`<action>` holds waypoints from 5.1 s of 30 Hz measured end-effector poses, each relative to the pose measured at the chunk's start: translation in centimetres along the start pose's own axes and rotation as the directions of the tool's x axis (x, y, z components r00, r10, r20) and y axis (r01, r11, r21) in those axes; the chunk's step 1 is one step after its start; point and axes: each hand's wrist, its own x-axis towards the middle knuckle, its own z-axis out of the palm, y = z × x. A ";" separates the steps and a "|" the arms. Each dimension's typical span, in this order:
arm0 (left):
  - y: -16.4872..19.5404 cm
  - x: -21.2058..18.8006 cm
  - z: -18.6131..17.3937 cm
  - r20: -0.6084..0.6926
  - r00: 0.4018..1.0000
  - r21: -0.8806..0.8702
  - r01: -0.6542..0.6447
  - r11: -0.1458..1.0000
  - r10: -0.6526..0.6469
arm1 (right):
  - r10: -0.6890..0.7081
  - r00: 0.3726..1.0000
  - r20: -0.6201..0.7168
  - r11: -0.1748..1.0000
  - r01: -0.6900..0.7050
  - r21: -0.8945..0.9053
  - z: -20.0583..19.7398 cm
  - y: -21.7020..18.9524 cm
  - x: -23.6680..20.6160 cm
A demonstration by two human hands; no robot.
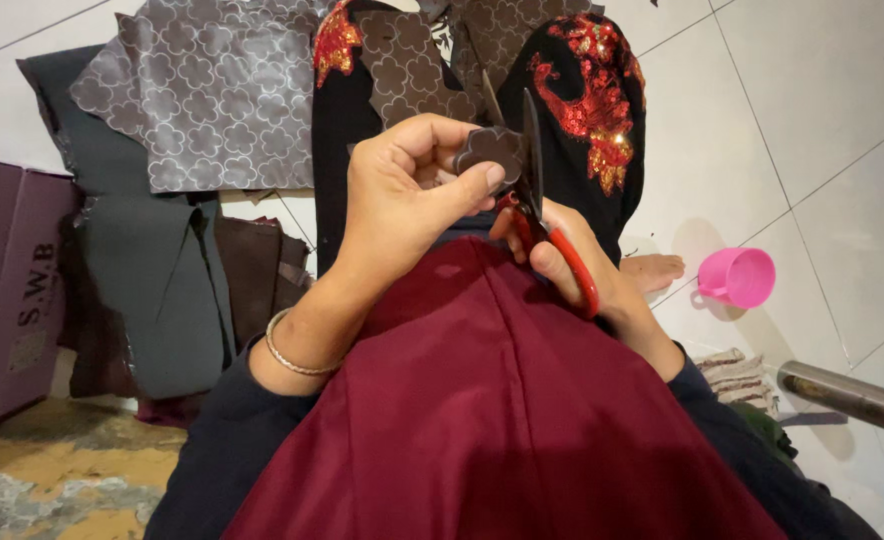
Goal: The person sits on the floor and uses red-handled scissors to cut small, patterned shapes from a piece of brown fabric. The cut pieces are placed on the floor to the left, and the process continues with multiple shapes being cut one by one.
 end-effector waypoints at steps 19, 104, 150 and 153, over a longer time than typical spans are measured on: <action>-0.3 -3.3 -1.1 -0.038 0.998 -0.104 0.040 0.994 -0.044 | 0.012 1.000 0.004 0.981 -0.012 0.192 3.9 1.5 -0.9; -1.2 3.7 -3.0 0.072 0.991 0.173 -0.120 0.978 0.109 | 0.119 0.986 -0.115 0.993 -0.116 0.032 -2.9 2.5 2.1; -2.7 6.6 -2.8 0.034 0.999 0.171 -0.029 0.985 0.024 | 0.110 0.993 -0.040 0.993 -0.108 0.048 -5.6 4.4 3.8; -2.6 6.7 -3.0 0.026 1.000 0.157 0.007 0.987 -0.011 | 0.118 0.993 -0.024 0.991 -0.116 0.067 -5.1 4.7 4.3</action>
